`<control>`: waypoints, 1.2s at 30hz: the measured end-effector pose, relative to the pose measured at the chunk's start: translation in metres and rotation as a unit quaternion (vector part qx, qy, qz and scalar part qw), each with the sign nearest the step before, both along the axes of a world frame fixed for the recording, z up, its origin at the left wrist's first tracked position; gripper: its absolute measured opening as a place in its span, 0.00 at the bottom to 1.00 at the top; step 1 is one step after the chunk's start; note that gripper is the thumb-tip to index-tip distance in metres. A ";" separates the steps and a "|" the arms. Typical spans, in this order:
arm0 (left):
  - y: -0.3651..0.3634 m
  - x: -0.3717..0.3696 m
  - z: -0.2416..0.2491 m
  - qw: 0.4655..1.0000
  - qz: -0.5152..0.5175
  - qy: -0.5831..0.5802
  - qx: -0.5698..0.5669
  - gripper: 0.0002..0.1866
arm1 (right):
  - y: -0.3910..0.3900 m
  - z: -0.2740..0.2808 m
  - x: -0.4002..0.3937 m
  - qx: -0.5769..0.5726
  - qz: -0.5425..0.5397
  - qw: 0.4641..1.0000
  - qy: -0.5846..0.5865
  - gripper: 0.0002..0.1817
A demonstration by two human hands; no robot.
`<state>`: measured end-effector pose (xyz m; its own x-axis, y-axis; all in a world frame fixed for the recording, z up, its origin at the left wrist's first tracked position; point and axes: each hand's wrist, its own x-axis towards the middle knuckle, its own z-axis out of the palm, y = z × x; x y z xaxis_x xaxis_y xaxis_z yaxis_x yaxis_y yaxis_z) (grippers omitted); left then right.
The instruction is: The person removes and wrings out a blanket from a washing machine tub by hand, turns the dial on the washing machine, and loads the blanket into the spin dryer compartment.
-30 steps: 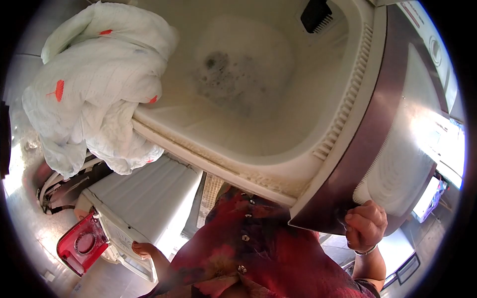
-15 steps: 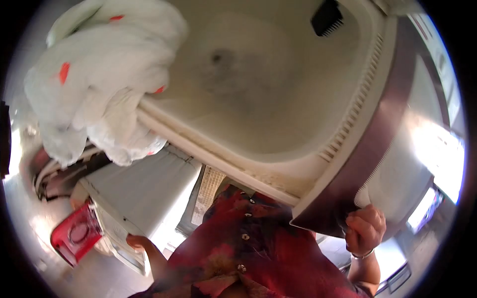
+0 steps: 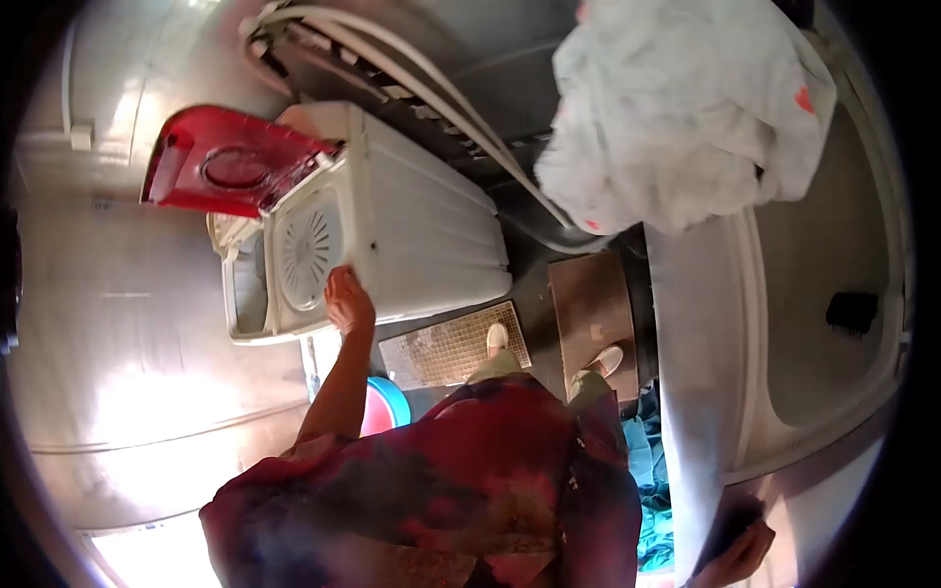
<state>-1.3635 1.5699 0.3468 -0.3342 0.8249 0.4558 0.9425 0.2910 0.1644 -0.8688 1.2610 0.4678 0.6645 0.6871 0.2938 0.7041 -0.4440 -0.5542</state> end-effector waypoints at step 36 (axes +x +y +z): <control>0.166 -0.218 0.158 0.881 -0.393 0.060 0.257 0.11 | 0.166 -0.029 -0.294 -0.102 0.304 0.946 -0.044 0.04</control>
<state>-1.5811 1.7362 0.5043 0.3251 0.4537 0.8298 0.8388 -0.5435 -0.0314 -1.1629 1.4268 0.4385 0.1079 0.9829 0.1489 0.9031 -0.0343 -0.4280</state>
